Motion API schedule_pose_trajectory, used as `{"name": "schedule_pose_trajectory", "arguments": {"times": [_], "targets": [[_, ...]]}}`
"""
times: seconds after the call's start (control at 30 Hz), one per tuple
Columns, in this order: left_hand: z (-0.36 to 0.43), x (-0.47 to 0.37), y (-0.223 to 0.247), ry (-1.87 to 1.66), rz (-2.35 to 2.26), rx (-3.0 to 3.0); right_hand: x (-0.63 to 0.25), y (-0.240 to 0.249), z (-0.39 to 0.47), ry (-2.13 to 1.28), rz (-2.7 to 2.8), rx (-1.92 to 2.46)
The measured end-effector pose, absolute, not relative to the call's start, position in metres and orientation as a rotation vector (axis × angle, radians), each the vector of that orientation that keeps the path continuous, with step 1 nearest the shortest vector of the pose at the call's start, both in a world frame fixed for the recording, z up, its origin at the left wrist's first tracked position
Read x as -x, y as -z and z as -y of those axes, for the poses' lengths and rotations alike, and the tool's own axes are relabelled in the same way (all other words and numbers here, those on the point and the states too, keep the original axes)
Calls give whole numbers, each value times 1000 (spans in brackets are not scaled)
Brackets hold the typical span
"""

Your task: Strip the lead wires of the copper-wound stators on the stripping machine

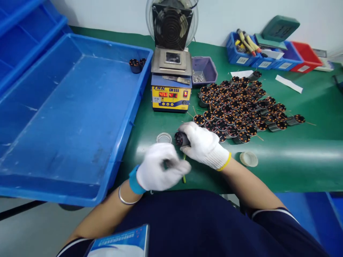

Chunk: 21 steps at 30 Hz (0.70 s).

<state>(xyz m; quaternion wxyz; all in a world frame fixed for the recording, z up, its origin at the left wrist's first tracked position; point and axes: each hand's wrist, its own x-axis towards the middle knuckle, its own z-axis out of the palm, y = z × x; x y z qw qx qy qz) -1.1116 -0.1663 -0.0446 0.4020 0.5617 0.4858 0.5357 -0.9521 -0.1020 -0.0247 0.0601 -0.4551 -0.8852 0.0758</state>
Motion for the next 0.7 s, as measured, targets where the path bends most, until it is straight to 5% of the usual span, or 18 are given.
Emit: {"name": "schedule_pose_trajectory", "arguments": {"times": [0.17, 0.7], "targets": [[178, 1088, 69, -774, -1062, -2203, 973, 16, 93, -145, 2917, 1360], [176, 1088, 75, -802, -1173, -2315, 972, 6, 94, 145, 2824, 1274]]}}
